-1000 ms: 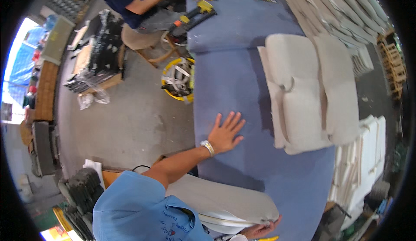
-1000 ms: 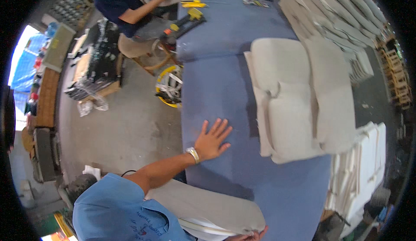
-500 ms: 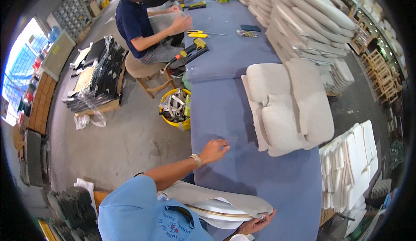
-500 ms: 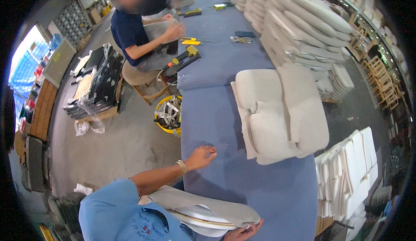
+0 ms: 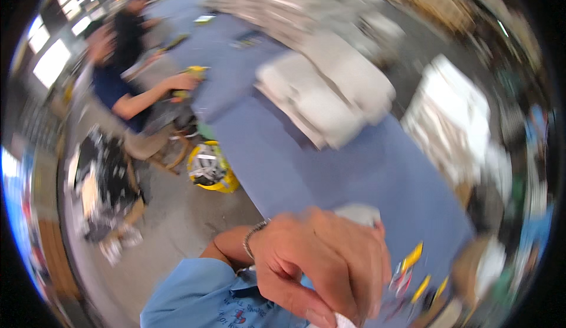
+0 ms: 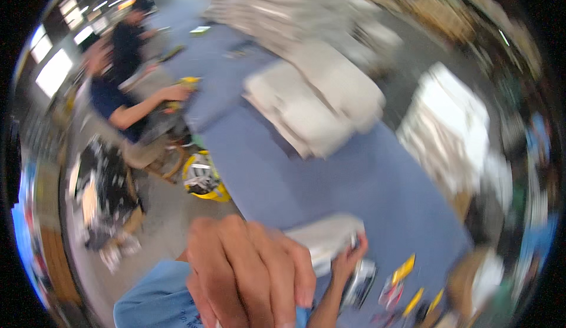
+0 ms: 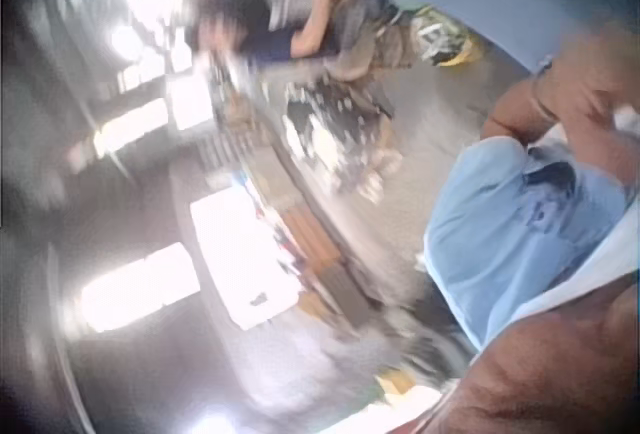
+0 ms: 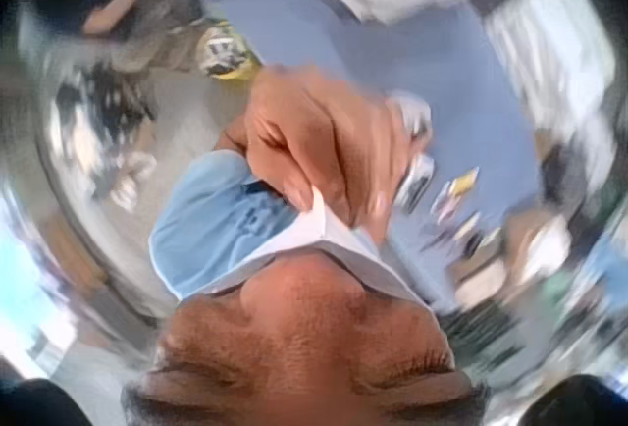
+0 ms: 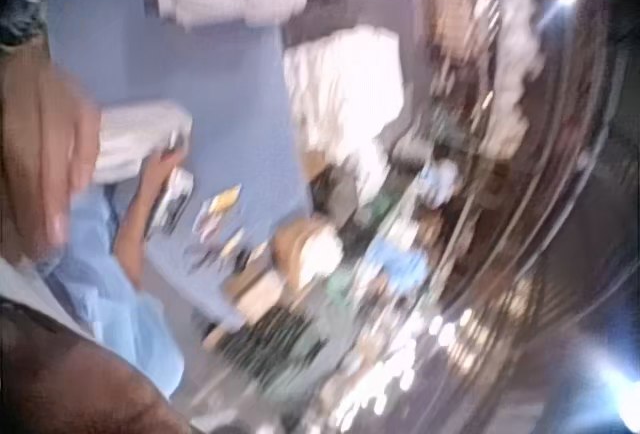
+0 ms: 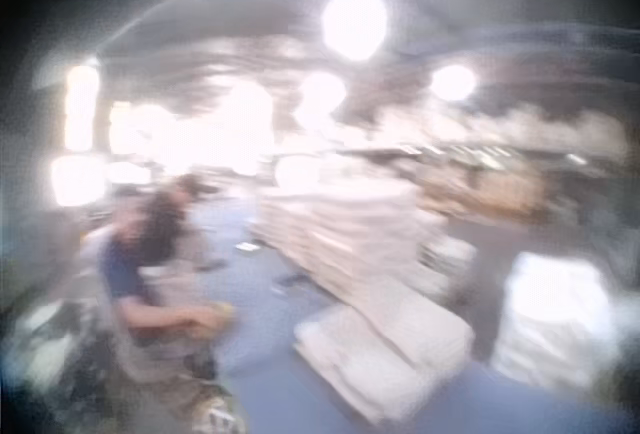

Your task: The person assembles cushion covers by inserting foam inserts, aligning edges, and securing them with a staple gun. They trim excess fabric with scissors and stack the finished cushions on the table.

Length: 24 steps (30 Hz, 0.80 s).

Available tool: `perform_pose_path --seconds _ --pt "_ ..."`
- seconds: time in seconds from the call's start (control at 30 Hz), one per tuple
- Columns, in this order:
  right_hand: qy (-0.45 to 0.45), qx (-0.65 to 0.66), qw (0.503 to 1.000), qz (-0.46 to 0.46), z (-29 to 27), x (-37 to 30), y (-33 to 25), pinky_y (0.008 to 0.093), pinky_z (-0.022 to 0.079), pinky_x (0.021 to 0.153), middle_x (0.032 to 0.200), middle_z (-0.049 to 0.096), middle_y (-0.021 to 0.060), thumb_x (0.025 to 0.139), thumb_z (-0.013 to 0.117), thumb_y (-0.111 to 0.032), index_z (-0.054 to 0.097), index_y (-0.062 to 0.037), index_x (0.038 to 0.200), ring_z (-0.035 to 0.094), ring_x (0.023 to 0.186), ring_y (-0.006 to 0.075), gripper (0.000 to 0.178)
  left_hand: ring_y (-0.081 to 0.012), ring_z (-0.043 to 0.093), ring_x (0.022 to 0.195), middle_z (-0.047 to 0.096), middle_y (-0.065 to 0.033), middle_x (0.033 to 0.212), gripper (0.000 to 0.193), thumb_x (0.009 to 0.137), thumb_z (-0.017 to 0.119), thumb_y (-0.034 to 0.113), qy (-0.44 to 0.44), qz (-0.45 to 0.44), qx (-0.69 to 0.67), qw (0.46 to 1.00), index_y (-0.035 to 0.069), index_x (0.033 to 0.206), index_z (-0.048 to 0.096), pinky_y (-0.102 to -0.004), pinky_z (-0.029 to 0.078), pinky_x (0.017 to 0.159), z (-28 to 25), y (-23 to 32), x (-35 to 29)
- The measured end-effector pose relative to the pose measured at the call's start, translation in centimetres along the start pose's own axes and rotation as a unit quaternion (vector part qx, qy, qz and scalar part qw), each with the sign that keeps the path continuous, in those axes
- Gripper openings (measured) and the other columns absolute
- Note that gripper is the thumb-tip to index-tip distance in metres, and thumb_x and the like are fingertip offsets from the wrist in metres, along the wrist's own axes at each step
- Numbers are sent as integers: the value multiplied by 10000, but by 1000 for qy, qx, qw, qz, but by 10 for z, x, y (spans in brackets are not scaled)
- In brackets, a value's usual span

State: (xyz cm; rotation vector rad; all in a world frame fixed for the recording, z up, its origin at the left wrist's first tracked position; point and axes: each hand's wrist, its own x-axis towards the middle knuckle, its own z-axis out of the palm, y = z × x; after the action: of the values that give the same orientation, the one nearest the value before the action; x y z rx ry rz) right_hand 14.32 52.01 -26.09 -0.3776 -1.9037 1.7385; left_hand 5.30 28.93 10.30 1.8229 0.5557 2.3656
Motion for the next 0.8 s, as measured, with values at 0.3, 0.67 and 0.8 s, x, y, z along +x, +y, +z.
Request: perform_pose_path --seconds 0.3,0.67,0.8 --pt "63 -132 986 83 5 -21 -63 348 541 762 1206 655 122 940 674 -156 513 -134 1452 633 839 210 537 -319 505 1395 571 -247 1440 690 813 834 316 -141 -394 412 809 -2 1378 597 -439 362 1183 -27 -120 -82" --pt "221 -505 818 162 -236 -52 31 486 500 991 1387 569 236 866 735 -199 504 -52 1407 589 1217 434 607 -332 585 1298 571 -171 1453 495 913 748 136 -92 -453 528 713 79 1382 600 -397 518 1018 -32 -175 -205" --pt "120 -584 766 239 -250 -29 44 512 491 994 1353 558 238 845 761 -204 479 -96 1422 559 1231 460 651 -238 718 1060 702 -112 1284 274 958 688 78 -11 -449 534 716 69 1231 707 -304 568 845 -32 -188 -209"
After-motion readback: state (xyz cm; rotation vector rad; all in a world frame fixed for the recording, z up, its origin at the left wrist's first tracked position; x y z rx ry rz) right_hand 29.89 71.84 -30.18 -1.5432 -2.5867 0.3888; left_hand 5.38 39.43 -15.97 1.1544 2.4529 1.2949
